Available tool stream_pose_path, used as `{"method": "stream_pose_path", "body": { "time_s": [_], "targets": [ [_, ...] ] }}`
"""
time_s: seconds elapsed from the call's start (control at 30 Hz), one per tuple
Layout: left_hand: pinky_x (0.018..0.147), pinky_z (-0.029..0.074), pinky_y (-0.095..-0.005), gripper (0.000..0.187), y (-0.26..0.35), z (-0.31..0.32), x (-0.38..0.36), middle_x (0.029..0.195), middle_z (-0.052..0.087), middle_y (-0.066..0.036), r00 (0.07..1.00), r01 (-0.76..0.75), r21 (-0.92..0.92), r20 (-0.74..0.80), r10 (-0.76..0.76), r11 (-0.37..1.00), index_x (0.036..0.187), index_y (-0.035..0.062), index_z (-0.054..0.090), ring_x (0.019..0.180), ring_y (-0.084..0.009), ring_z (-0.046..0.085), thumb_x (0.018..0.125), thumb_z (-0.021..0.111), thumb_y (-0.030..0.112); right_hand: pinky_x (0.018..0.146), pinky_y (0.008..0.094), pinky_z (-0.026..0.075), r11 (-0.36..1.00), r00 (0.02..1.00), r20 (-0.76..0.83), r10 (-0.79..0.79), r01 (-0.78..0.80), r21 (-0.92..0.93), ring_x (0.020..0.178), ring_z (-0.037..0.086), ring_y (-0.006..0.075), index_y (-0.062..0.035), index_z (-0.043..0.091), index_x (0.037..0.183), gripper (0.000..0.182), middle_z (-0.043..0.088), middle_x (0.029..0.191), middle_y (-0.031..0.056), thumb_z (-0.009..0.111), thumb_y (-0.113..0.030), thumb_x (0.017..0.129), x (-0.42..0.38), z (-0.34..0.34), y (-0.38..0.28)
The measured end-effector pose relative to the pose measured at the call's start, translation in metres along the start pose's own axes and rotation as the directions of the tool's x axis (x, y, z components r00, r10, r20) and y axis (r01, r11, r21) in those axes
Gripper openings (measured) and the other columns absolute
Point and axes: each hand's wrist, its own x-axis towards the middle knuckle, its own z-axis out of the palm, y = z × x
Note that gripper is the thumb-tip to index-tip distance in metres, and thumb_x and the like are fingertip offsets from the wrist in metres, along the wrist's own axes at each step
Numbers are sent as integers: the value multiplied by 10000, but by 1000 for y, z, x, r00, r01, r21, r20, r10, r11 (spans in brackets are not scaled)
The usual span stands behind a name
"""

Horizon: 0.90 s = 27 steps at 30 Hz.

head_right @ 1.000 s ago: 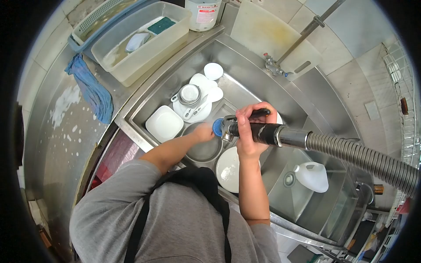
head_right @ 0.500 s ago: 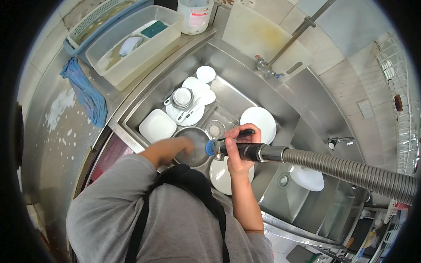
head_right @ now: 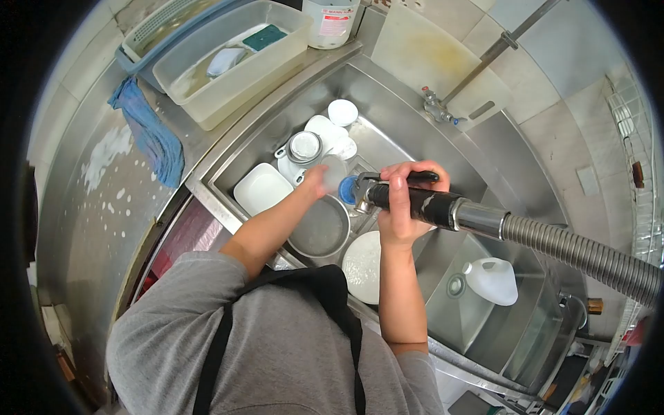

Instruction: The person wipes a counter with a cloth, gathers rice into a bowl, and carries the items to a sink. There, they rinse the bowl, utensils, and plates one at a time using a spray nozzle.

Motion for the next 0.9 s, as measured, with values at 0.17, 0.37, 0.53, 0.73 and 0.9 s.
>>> {"method": "stream_pose_path", "body": {
  "time_s": [0.17, 0.37, 0.53, 0.73, 0.9],
  "targets": [
    [816, 339, -549, 351, 3, 9, -13, 1145, 413, -140, 998, 7, -92, -67, -13, 996, 1147, 93, 366, 1063, -309, 406, 797, 338, 95, 643, 344, 417, 994, 997, -22, -74, 72, -86, 607, 448, 174, -20, 387, 916, 216, 442, 660, 91, 474, -29, 718, 9, 5, 1],
    [777, 384, -478, 334, 28, 0, 40, 1093, 459, -115, 956, -195, 53, -214, 202, 979, 1120, 114, 396, 988, -273, 470, 794, 337, 73, 696, 307, 421, 999, 999, 10, -43, 43, -27, 690, 467, 151, -23, 375, 966, 310, 455, 745, 72, 533, 0, 700, 7, -7, 8],
    [805, 383, -396, 456, 52, -32, 65, 1071, 447, -178, 882, -227, 359, -319, 348, 905, 1143, 29, 353, 960, -290, 460, 725, 516, 109, 710, 289, 425, 997, 1000, -21, 9, -10, -81, 733, 462, 139, -13, 379, 976, 329, 448, 779, 65, 547, -4, 693, -6, -21, 11],
    [835, 366, -407, 576, 6, -22, -58, 1091, 399, -238, 700, -470, 709, 662, 268, -526, 1120, -22, 389, 1003, -351, 424, 644, 598, 226, 716, 273, 421, 985, 997, -32, 71, -75, -157, 725, 465, 131, -11, 387, 978, 353, 451, 776, 58, 569, 11, 677, -21, -48, 6],
    [779, 394, -406, 332, -15, -86, -43, 974, 536, -168, 571, -820, -1, -44, -820, -572, 959, 64, 542, 892, -317, 512, 693, 527, 263, 707, 275, 416, 981, 992, -56, 113, -120, -151, 711, 472, 136, -10, 386, 981, 353, 455, 771, 60, 568, 5, 678, -40, -58, -5]
  ]
}}
